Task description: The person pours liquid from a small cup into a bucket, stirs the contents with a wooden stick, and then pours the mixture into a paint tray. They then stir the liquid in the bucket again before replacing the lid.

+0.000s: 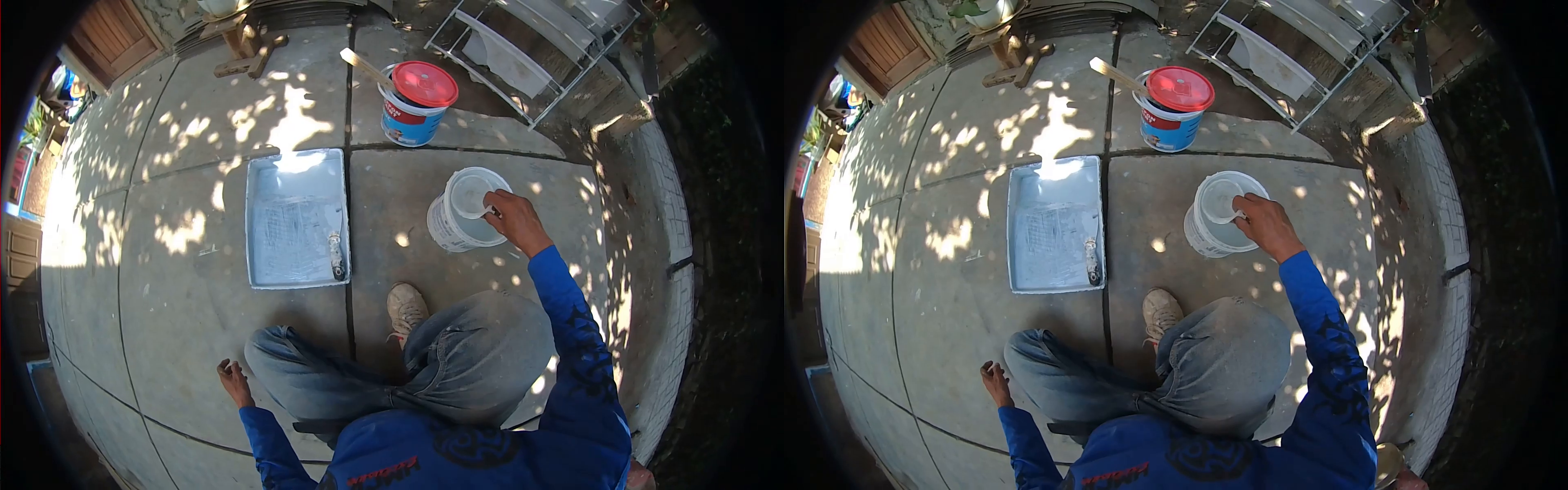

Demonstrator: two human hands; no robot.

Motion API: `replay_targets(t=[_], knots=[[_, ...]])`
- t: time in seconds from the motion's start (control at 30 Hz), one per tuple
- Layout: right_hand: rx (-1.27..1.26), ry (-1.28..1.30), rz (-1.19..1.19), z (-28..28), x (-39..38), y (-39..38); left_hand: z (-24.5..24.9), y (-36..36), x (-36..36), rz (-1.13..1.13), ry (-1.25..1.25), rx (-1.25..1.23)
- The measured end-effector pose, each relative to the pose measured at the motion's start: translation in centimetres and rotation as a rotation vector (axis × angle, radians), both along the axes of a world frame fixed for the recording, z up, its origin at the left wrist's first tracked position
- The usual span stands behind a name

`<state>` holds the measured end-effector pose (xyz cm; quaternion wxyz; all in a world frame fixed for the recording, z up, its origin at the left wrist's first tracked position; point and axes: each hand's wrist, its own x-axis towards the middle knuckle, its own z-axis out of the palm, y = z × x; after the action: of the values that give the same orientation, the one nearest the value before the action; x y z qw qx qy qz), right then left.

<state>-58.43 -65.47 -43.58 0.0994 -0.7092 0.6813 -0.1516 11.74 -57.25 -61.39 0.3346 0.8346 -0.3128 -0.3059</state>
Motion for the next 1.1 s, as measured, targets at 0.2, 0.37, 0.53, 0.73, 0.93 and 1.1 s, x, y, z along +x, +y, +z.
replay_targets(t=[0.2, 0.37, 0.53, 0.73, 0.93, 1.1], knots=[[-0.031, -0.002, 0.015, 4.2, 0.7, -0.3, -2.2, -2.4, 2.3, -0.278, -0.251, 0.006], [-0.066, 0.026, 0.065, 7.1, 3.4, -2.7, -0.6, -4.1, 1.6, -0.463, -0.485, 0.185], [-0.096, 0.051, 0.198, 7.8, 6.6, -7.2, -2.0, -5.3, 1.4, -0.469, -0.471, 0.457], [-0.067, 0.116, 0.339, 7.3, 11.3, -13.4, -3.7, -5.1, 0.4, -0.413, -0.476, 0.537], [-0.065, 0.256, 0.529, 5.0, 15.2, -19.2, -2.7, -5.5, -0.6, -0.362, -0.434, 0.609], [-0.060, 0.396, 0.570, 3.4, 18.2, -22.4, -0.8, -6.0, -1.5, -0.350, -0.414, 0.677]])
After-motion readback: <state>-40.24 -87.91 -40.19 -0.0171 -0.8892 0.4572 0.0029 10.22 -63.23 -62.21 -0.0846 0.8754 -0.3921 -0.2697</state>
